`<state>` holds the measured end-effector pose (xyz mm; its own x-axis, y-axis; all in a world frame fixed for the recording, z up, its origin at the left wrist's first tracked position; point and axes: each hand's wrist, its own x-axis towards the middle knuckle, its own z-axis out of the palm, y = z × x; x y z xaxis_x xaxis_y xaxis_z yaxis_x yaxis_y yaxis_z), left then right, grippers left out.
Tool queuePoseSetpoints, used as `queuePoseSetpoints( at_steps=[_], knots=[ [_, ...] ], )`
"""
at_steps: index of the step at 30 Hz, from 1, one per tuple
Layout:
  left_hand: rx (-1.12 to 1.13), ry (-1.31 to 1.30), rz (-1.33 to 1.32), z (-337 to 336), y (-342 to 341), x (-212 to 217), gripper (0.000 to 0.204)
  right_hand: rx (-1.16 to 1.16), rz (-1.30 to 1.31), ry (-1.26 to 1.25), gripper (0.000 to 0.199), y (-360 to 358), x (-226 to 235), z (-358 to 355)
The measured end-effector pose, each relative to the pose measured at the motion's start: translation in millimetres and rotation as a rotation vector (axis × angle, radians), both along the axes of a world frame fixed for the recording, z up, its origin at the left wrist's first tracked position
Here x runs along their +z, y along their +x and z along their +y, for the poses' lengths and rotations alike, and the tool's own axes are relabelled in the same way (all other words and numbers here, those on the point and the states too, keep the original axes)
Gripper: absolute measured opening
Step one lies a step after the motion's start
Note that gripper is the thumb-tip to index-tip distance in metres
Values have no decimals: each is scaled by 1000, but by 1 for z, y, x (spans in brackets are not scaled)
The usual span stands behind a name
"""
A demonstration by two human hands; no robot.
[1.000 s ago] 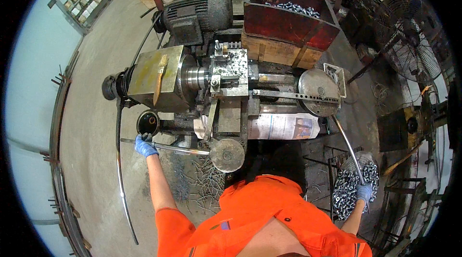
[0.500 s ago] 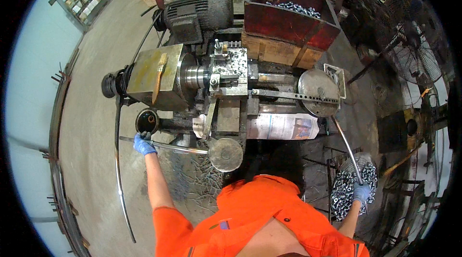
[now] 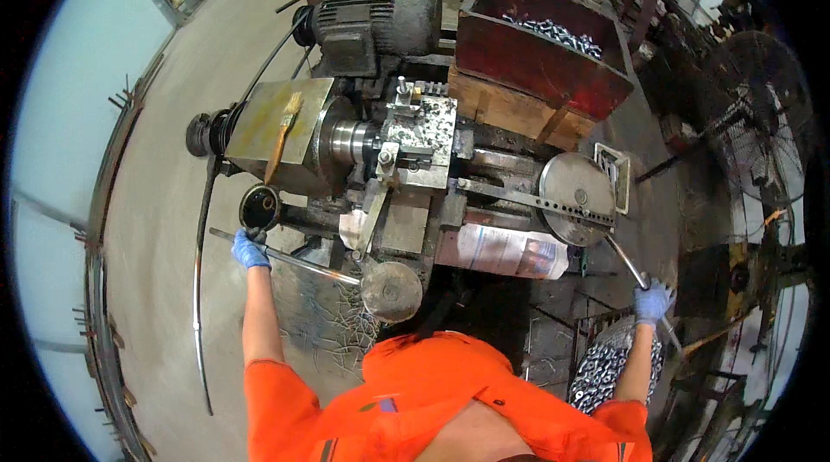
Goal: The person operates a manual metal lathe by adjusting the carriage and cross-slide handles to feed a cutting tool into a rotating workpiece, clearing metal shavings and checking the piece periodically.
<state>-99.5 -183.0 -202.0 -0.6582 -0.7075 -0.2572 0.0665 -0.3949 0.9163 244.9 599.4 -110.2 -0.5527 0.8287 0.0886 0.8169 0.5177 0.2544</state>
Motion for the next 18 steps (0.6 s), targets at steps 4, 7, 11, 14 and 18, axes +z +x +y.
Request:
queuePoseSetpoints(
  at_steps=[4,7,11,14,18],
  knots=[
    [19,24,-50,13,-1,3,18,-51,-44,57,42,-61,12,63],
    [3,34,-50,10,-5,-3,20,-72,-107,140,44,-121,23,79],
    [-127,-50,-85,5,0,-13,28,-47,-71,142,54,-158,9,86],
    [-303,-47,-201,-1,15,5,36,117,65,183,64,-156,7,46],
    [-106,67,-72,-54,29,-48,47,345,303,162,71,-97,-40,11]
  ],
)
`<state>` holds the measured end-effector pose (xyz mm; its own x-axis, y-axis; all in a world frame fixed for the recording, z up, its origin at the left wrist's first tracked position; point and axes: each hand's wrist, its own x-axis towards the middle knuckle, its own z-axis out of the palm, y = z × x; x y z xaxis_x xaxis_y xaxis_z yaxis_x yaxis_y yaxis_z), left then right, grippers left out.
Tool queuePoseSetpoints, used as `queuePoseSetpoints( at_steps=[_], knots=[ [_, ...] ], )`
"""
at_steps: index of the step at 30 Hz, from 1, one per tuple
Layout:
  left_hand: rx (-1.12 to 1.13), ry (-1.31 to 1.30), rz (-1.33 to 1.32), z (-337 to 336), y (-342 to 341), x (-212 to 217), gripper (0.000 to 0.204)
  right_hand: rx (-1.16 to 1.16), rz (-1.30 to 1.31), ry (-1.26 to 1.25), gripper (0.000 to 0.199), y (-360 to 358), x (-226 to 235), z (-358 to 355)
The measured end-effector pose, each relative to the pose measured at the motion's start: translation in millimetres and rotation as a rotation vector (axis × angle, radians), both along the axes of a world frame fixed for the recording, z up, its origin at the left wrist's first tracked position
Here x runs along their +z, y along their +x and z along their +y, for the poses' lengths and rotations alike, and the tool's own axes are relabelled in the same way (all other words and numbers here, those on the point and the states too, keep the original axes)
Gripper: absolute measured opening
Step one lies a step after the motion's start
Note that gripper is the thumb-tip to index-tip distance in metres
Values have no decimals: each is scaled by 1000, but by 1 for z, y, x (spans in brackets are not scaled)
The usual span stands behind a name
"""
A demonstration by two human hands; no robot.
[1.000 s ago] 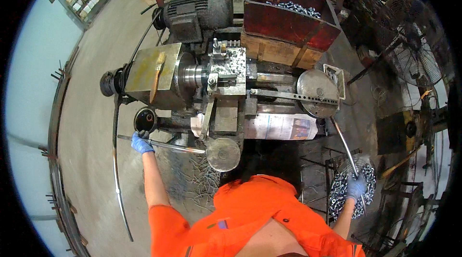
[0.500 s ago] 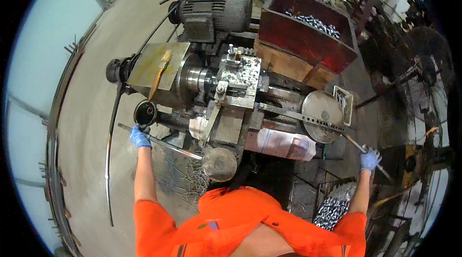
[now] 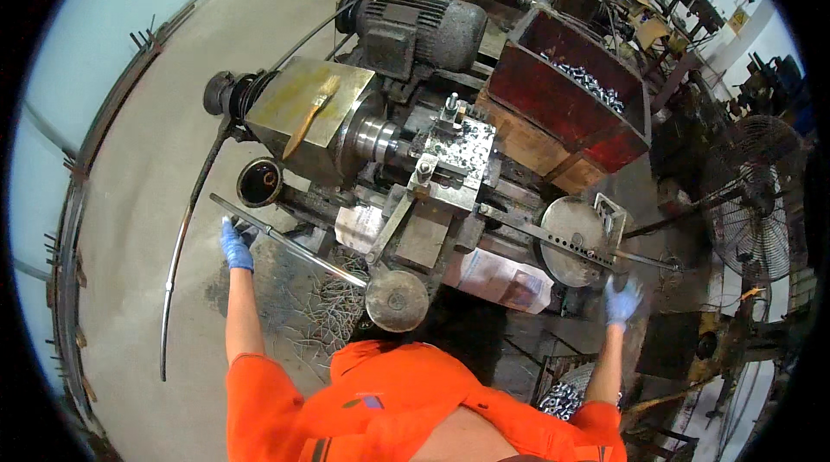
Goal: The person operates a manual metal lathe by adjusting the carriage and cross-slide handles to feed a cutting tool into a rotating workpiece, clearing metal shavings and checking the piece periodically.
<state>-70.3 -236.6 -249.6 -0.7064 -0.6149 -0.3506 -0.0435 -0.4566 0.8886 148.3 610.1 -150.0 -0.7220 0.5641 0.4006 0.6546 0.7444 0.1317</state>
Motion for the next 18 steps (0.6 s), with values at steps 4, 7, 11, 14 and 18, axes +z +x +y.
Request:
queuePoseSetpoints(
  at_steps=[4,7,11,14,18],
  knots=[
    [-421,-753,-201,-15,24,-64,43,-65,-15,-262,60,60,-45,-35],
    [-834,-1663,-509,51,9,-25,32,13,154,-306,47,95,-61,-51],
    [-1108,-2024,-288,71,-1,-23,31,56,88,-486,32,92,-57,-76],
    [-859,-1777,-457,101,6,-29,39,46,131,-643,36,89,-46,-102],
    [-362,-1550,-394,134,47,-98,45,5,63,-690,33,80,-28,-132]
  ],
)
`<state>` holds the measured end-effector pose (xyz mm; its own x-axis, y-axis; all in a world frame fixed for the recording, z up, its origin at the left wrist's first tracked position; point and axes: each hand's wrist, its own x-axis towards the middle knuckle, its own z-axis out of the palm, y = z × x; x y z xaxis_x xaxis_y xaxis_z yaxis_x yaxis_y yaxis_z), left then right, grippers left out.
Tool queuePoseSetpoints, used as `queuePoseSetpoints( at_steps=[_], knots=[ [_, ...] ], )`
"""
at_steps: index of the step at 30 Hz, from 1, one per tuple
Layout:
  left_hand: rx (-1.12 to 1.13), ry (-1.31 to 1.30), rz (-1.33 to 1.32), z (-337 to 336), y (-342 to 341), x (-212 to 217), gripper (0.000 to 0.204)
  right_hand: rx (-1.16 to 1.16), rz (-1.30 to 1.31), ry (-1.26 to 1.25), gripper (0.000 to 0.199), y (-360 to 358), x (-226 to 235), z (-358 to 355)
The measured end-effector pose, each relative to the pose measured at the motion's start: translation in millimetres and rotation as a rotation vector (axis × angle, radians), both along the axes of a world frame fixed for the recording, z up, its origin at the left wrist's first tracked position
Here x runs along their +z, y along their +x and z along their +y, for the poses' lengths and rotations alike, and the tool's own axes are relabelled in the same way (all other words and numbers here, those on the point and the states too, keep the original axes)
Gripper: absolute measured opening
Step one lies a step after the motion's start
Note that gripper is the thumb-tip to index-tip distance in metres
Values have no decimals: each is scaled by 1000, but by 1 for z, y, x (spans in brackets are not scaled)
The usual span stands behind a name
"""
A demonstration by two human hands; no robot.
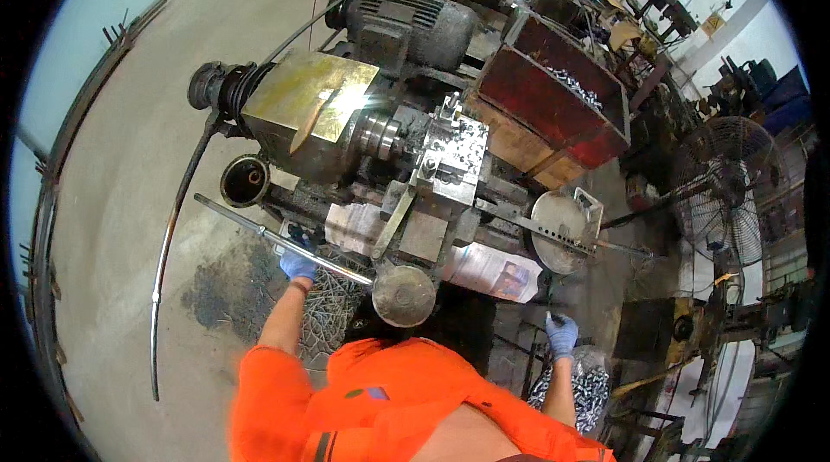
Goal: The person operates a manual metal lathe by adjusting the carriage and cross-slide handles to feed a cutting tool into a rotating workpiece, clearing metal shavings and checking the piece periodically.
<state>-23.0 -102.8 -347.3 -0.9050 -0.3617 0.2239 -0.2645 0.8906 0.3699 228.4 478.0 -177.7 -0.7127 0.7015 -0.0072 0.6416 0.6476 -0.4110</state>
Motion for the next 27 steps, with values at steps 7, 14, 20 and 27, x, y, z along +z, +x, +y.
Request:
queuePoseSetpoints(
  at_steps=[7,14,20,27],
  knots=[
    [-488,-282,-525,-55,-33,60,31,56,186,159,27,-17,50,17],
    [-306,-9,-478,-55,-10,76,36,429,445,156,20,-149,146,-55],
    [-113,-160,-268,-144,-4,133,31,969,514,158,19,-264,212,-195],
    [43,-62,302,-224,15,282,32,1166,19,354,43,-348,200,-292]
  ],
)
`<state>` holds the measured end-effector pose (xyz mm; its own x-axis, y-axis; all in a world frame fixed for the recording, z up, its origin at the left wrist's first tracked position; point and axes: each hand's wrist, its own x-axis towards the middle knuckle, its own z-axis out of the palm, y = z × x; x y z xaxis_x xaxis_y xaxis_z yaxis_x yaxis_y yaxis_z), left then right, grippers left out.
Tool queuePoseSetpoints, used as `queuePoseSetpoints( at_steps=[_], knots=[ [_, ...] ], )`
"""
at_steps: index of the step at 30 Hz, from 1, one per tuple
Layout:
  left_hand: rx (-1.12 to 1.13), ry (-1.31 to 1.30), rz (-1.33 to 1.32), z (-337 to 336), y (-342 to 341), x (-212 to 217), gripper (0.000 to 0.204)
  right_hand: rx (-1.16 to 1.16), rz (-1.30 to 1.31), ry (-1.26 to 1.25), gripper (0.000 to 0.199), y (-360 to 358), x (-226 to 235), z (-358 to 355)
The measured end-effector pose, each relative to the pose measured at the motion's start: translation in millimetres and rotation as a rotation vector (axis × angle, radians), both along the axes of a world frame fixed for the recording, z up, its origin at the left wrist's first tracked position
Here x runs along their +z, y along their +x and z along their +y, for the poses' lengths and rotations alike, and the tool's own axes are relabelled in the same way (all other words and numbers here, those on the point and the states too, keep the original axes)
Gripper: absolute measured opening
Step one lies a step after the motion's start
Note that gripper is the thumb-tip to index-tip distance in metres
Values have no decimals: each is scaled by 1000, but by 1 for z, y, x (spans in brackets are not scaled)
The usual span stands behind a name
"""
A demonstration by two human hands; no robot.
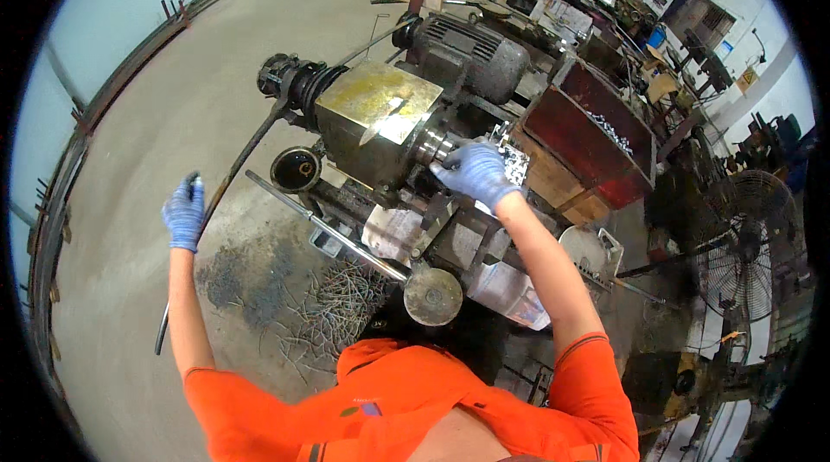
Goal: The person operates a manual metal lathe by adjusting the carriage and cross-slide handles to feed a cutting tool into a rotating workpiece, clearing metal shavings and checking the piece periodically.
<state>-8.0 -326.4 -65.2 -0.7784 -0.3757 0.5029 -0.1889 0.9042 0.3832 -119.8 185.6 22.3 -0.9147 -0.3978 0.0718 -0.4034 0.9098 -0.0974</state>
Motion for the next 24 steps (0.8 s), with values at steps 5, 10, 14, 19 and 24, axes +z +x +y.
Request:
queuePoseSetpoints(
  at_steps=[5,10,14,19,24],
  knots=[
    [209,19,-269,35,21,-11,45,14,61,190,56,-19,-22,-12],
    [221,20,-443,103,46,-7,48,41,61,-10,55,-21,-24,-7],
    [270,9,-488,128,56,-3,43,-1,-46,118,55,-12,-10,-12],
    [306,-4,-529,133,56,-1,49,11,-40,125,56,-12,-11,-12],
    [234,-40,-518,128,50,-3,52,-74,69,129,53,-9,-10,-8]
  ],
)
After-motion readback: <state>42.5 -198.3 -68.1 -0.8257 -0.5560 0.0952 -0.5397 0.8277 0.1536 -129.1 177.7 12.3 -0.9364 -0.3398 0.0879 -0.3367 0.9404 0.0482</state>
